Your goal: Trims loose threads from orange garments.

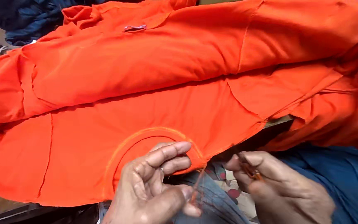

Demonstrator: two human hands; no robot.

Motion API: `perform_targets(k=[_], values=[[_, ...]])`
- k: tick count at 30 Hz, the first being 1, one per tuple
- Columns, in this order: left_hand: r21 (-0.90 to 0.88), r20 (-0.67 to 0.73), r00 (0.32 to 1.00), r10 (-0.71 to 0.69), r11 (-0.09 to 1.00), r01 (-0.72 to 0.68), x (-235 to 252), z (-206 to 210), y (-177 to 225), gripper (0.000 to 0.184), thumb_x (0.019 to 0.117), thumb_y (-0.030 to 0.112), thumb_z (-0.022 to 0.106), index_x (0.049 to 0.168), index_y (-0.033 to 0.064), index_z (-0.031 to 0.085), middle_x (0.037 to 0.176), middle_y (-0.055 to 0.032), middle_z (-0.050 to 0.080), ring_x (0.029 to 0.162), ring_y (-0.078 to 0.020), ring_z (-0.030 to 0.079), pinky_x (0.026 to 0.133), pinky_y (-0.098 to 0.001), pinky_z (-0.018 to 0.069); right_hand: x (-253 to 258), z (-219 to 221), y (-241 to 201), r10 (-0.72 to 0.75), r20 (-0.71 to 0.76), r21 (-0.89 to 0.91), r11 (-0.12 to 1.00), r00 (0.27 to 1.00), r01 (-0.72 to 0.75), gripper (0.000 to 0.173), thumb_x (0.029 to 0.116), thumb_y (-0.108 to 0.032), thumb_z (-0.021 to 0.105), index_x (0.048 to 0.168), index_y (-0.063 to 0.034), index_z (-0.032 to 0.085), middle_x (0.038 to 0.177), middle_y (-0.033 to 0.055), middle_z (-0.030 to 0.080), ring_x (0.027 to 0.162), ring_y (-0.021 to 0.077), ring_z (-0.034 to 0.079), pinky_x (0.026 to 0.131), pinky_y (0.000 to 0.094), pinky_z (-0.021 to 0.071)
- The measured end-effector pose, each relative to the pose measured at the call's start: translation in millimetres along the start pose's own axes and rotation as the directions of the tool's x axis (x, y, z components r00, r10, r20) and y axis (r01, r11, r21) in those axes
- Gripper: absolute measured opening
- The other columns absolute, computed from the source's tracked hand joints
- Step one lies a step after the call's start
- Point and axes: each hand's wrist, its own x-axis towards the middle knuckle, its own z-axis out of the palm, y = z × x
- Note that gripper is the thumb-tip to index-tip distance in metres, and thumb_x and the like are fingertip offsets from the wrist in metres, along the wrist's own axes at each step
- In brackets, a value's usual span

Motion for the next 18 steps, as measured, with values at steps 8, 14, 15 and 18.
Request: perform_targets(k=[8,14,15,18], values=[[0.094,0.053,0.996,0.072,0.993,-0.077,-3,-9,3,0.050,0.0888,0.001,0.063,0.139,-0.0003,0.061,0.130,-0.0157,0.064,0.081,-0.0224,0.073,0.066,-0.0354,0.0659,10,34,5,-0.018,-0.039,0.083,0.996,0.999,0.022,0.006,0.0905,-0.011,0.077,0.092,-0.0047,0.077,0.081,0.0015,0.073,0.068,0.0045,0.066,0.061,0.0184,0.0567],[0.133,-0.139,0.985,0.102,0.988,-0.083,6,5,-10,0.043,0.0853,0.002,0.078,0.127,-0.0022,0.068,0.118,-0.0157,0.069,0.087,-0.0259,0.074,0.075,-0.0389,0.0671,1,22,-2,-0.303,0.176,-0.342,0.873,0.936,0.347,0.019,0.1031,-0.016,0.056,0.102,-0.0045,0.070,0.080,0.0083,0.068,0.073,0.0127,0.063,0.065,0.0243,0.0515],[0.137,-0.173,0.980,0.097,0.988,-0.074,9,9,-12,0.047,0.0798,-0.001,0.082,0.125,-0.0021,0.069,0.115,-0.0155,0.070,0.084,-0.0253,0.075,0.072,-0.0375,0.0676,0,23,-3,-0.330,0.176,-0.378,0.847,0.928,0.373,0.017,0.1016,-0.013,0.057,0.103,-0.0037,0.071,0.078,0.0105,0.068,0.070,0.0173,0.064,0.063,0.0285,0.0515],[0.155,-0.225,0.968,0.107,0.985,-0.072,13,16,-17,0.052,0.0712,-0.008,0.085,0.121,0.0000,0.072,0.115,-0.0147,0.070,0.078,-0.0246,0.075,0.067,-0.0362,0.0680,-1,26,-4,-0.371,0.198,-0.472,0.775,0.907,0.420,0.014,0.1008,-0.012,0.058,0.103,-0.0049,0.069,0.075,0.0105,0.065,0.066,0.0210,0.063,0.060,0.0320,0.0503]])
